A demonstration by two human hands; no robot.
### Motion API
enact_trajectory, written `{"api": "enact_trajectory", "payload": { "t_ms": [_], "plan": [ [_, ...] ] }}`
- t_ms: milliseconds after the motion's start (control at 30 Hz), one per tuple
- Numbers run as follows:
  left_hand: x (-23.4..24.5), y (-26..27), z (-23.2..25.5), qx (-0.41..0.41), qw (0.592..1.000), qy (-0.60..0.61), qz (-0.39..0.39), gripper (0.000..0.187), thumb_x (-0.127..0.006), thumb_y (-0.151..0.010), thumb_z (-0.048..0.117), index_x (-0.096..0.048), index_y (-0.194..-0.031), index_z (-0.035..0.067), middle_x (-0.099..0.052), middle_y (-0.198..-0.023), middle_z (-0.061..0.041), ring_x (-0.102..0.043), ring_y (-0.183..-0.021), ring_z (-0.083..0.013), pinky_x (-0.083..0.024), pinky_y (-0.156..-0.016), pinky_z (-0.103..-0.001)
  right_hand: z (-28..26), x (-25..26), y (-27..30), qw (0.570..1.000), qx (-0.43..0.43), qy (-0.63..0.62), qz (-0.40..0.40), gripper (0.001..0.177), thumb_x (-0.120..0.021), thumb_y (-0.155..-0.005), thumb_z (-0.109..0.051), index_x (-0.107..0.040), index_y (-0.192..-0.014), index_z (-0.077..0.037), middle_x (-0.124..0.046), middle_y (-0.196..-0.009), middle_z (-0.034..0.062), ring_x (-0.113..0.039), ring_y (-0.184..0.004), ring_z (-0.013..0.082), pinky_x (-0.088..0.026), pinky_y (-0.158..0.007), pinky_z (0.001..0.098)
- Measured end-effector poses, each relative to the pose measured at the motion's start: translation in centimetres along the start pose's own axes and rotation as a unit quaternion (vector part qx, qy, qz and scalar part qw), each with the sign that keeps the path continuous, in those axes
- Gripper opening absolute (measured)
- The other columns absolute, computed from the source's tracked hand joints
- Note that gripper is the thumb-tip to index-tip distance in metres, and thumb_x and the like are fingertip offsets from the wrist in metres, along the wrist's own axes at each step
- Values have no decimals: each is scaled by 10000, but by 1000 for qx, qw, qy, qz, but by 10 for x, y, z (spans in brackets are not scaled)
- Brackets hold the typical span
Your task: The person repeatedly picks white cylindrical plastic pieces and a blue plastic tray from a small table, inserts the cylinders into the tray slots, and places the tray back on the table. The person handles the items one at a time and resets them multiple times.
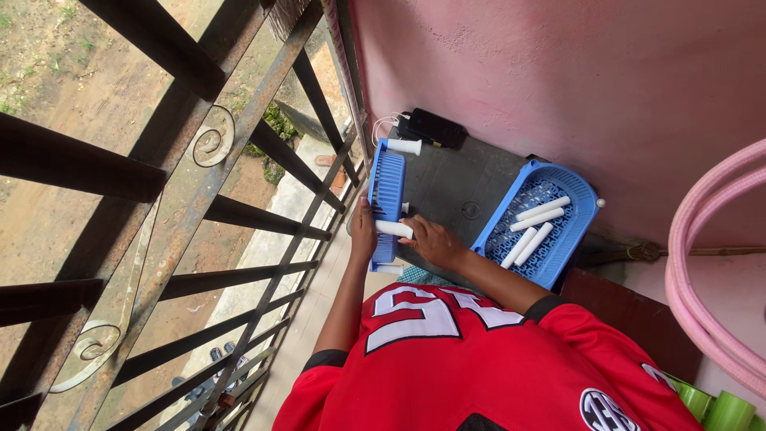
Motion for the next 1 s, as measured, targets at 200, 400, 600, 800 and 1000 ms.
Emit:
{"api": "enact_trajectory", "payload": {
  "t_ms": [200,400,600,800,1000],
  "plan": [
    [-4,12,4,-47,998,-28,-17,610,-268,-1132,467,-597,-1348,2,-683,-1136,-154,-646,-1039,-226,-475,-967,-336,11,-18,16,999,28,24,26,462,-667,-988,-278,-466,-1259,38,-646,-1062,244,-714,-831,380,-606,-688,441],
    [-6,15,16,-35,997,-62,-20,527,-362,-1103,451,-626,-1316,48,-697,-980,-99,-645,-906,-194,-493,-832,-322,29,-35,26,982,-106,-158,-10,324,-472,-1111,-334,-494,-1197,-23,-695,-799,154,-720,-692,298,-568,-618,435],
    [-23,17,29,-73,993,-89,-38,394,-600,-1062,354,-620,-1273,22,-727,-946,-114,-670,-848,-177,-526,-759,-334,55,-66,59,793,-311,-514,-101,332,-417,-1173,-358,-510,-1200,-41,-546,-790,109,-455,-496,143,-362,-456,313],
    [-63,31,31,-107,935,-313,-130,437,-717,-970,333,-601,-1287,55,-723,-853,-197,-711,-763,-379,-521,-646,-458,76,-63,96,708,-318,-610,-160,413,-352,-1091,-407,-427,-1350,-95,-670,-1003,115,-702,-737,175,-550,-607,281],
    [-109,51,-2,-229,867,-389,-213,350,-681,-935,161,-575,-1263,102,-708,-875,-126,-703,-781,-336,-528,-651,-471,112,-95,128,691,-401,-592,-108,404,-427,-1066,-310,-400,-1421,-119,-681,-1075,157,-748,-878,258,-623,-719,371]
  ]
}}
Point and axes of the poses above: each hand's wrist, its own y-axis away from the middle knuckle, its own x-axis out of the back of the hand, z = x × y, the point moved 6 cm from there along -y, towards the middle knuckle
